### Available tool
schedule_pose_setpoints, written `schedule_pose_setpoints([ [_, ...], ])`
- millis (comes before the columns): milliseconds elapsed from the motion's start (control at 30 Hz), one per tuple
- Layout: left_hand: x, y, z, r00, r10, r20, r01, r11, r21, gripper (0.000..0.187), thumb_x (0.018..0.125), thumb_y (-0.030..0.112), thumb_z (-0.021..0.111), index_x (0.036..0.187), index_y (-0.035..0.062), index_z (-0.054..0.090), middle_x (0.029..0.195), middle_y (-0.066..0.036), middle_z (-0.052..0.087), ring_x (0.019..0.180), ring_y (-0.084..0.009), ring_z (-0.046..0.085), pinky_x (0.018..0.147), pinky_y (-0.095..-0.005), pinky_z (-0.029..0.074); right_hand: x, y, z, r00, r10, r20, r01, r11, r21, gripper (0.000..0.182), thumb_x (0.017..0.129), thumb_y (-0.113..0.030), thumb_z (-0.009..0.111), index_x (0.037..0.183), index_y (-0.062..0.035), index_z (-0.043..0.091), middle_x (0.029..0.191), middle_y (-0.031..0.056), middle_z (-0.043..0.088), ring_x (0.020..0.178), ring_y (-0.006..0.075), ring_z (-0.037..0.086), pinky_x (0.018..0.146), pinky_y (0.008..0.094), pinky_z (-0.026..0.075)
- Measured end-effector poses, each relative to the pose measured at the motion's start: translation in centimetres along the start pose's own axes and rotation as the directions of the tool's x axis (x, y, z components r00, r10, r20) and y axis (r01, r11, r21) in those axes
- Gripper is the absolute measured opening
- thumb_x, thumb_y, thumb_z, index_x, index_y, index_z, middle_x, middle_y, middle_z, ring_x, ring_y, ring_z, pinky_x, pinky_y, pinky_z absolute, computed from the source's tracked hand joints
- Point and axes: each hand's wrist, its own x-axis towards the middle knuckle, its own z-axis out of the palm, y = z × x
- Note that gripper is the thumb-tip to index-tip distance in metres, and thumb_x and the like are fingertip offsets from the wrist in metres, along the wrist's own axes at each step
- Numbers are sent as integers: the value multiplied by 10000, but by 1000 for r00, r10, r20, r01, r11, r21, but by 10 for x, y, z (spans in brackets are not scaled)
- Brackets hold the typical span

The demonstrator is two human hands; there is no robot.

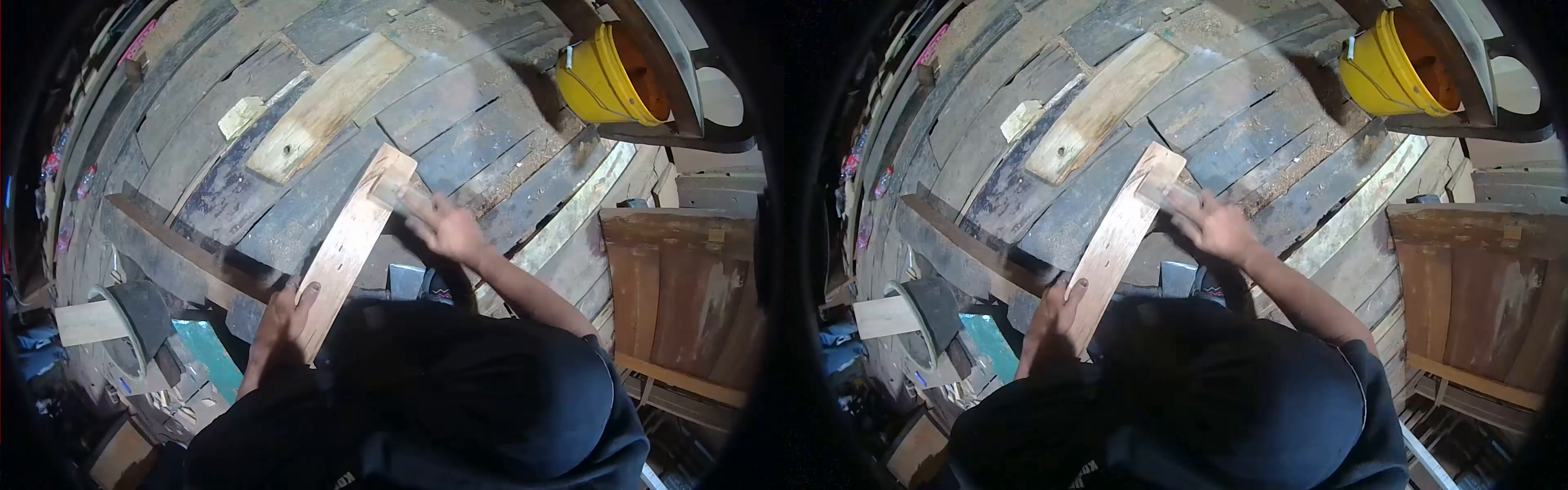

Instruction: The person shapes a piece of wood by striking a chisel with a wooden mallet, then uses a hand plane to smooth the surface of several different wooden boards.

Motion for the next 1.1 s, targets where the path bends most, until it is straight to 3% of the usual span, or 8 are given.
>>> schedule_pose_setpoints([
  [133, 5, 0, -30, 942, 336, -4, -333, 935, 121, 413, 1060, 294, 618, 1324, -23, 648, 1096, -309, 713, 1010, -446, 684, 961, -489, 507, 39, 17, -18, 927, 374, -30, -368, 922, 121, 577, 1075, -394, 551, 1618, -243, 427, 1187, 393, 618, 1013, 590, 643, 913, 600, 544],
  [200, 23, 0, -46, 1000, 29, -11, -24, 953, 301, 422, 1040, 301, 637, 1346, 11, 657, 1145, -274, 705, 1020, -450, 660, 947, -507, 507, 35, 8, -14, 926, 376, -19, -369, 917, 152, 587, 1078, -394, 546, 1629, -244, 407, 1242, 428, 587, 1101, 604, 610, 963, 593, 527],
  [267, 30, -24, -46, 991, 77, -112, -36, 942, 334, 407, 1032, 289, 630, 1342, 27, 668, 1138, -251, 697, 1026, -447, 642, 925, -524, 503, 31, 2, -13, 923, 385, -17, -375, 909, 183, 597, 1082, -394, 542, 1639, -245, 387, 1297, 463, 556, 1188, 618, 577, 1014, 586, 510],
  [333, 26, -31, -48, 693, 721, 4, -439, 418, 795, 376, 1059, 296, 568, 1307, 33, 676, 1101, -249, 696, 1082, -453, 635, 961, -525, 498, 19, -2, -11, 909, 416, -7, -404, 888, 220, 623, 1084, -401, 536, 1655, -231, 353, 1363, 474, 517, 1257, 635, 537, 1066, 577, 488],
  [633, 51, -9, -16, 842, 426, -332, -155, 779, 607, 596, 962, 521, 692, 1263, 7, 691, 1110, -226, 733, 960, -404, 740, 823, -471, 598, 21, 14, 3, 897, 350, -268, -193, 859, 474, 778, 980, -209, 712, 1593, 25, 293, 1452, 371, 518, 1317, 546, 543, 1074, 556, 474],
  [867, 53, -6, -14, 831, 399, -388, -126, 815, 566, 608, 940, 558, 701, 1241, 30, 702, 1077, -203, 749, 927, -400, 748, 811, -472, 599, 29, -1, -17, 932, 362, -20, -325, 858, 397, 601, 1045, -256, 620, 1557, -66, 371, 1397, 365, 523, 1235, 558, 559, 1018, 603, 483],
  [1033, 49, -4, -11, 845, 374, -383, -97, 811, 577, 598, 938, 574, 698, 1236, 56, 707, 1086, -198, 750, 941, -401, 749, 821, -477, 600, 30, -42, -35, 925, 343, 160, -376, 881, 288, 560, 1060, -254, 574, 1555, -109, 356, 883, 363, 698, 836, 616, 659, 785, 658, 538],
  [1100, 54, -4, -12, 857, 346, -382, -74, 816, 573, 604, 934, 591, 700, 1242, 71, 710, 1096, -196, 751, 958, -400, 748, 829, -481, 602, 19, -25, -6, 990, 122, 78, -139, 946, 293, 562, 1054, -274, 591, 1537, -101, 361, 905, 361, 699, 855, 611, 654, 796, 663, 532],
])
